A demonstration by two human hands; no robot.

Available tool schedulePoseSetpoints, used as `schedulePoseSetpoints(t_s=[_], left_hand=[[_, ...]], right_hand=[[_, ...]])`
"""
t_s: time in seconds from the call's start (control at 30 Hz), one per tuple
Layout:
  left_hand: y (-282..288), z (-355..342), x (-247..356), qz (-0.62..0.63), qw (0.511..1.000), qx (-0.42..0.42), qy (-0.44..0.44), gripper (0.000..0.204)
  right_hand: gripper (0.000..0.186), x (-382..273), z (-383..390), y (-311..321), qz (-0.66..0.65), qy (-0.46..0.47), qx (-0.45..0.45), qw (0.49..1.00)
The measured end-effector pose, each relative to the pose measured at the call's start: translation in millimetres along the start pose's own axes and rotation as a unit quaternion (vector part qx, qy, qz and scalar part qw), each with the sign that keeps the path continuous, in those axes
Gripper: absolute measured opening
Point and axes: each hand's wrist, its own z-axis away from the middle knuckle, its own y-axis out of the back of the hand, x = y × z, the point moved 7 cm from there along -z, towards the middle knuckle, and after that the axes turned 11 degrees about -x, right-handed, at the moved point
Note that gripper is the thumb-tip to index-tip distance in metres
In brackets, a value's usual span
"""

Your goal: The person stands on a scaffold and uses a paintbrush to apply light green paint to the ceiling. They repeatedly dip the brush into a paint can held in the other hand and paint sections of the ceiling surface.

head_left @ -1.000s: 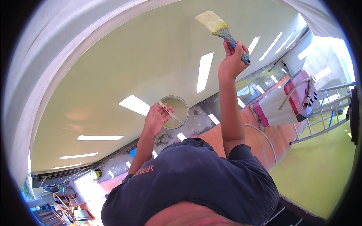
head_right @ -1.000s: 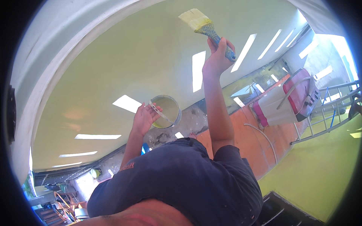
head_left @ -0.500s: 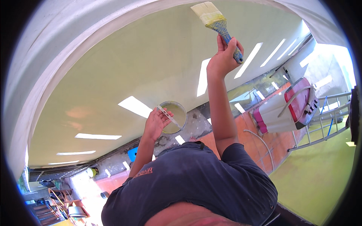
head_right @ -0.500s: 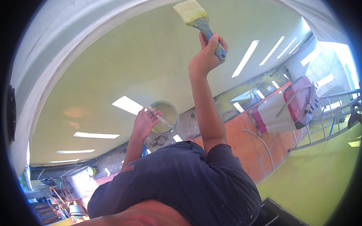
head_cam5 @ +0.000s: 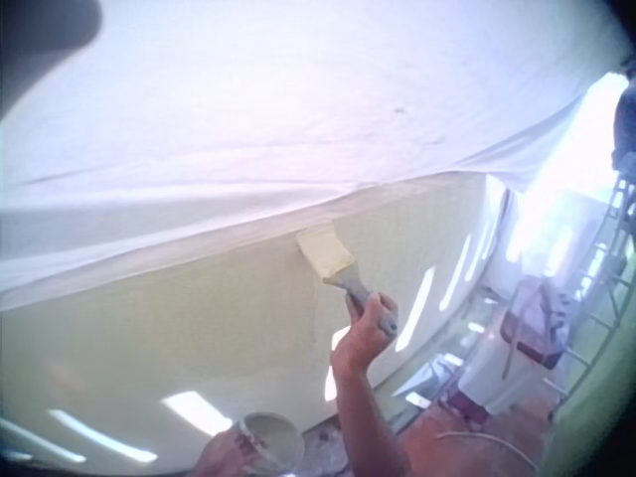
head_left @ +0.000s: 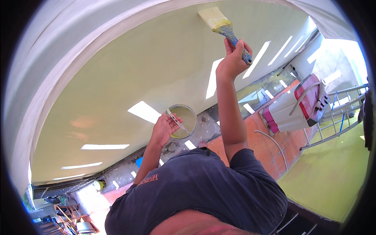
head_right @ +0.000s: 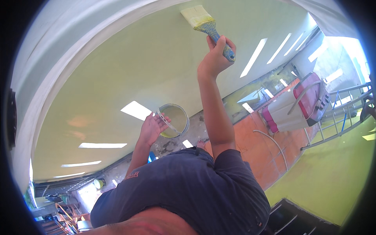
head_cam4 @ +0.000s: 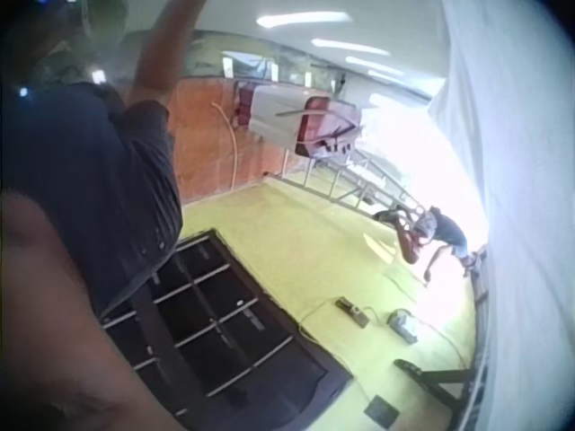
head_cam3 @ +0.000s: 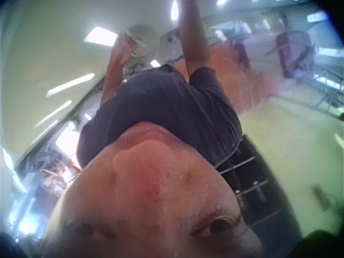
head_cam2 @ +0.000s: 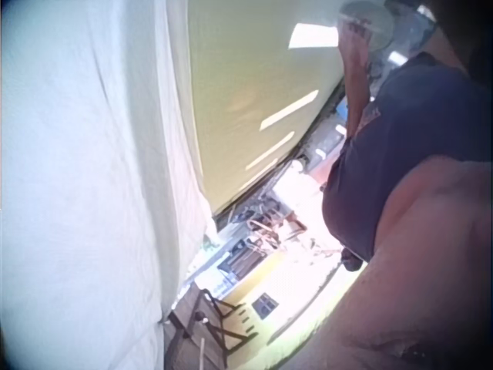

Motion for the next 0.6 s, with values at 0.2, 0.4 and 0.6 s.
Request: schedulePoseSetpoints(t_s=[0.2,0.4,0.6], left_hand=[[6.0,7.0,5.5,0.003,1.0,-0.01,0.002,0.053],[10.7,10.1,8.6,0.001,1.0,-0.013,-0.003,0.054],[14.5,11.6,10.6,-0.004,1.0,-0.013,-0.001,0.056]], right_hand=[[0.024,-6.1,9.1,-9.8,-0.027,0.024,-0.005,0.999],[0.024,-5.3,8.9,-7.7,-0.044,0.003,0.027,0.999],[0.023,18.6,3.7,11.0,-0.044,0.01,0.023,0.999]])
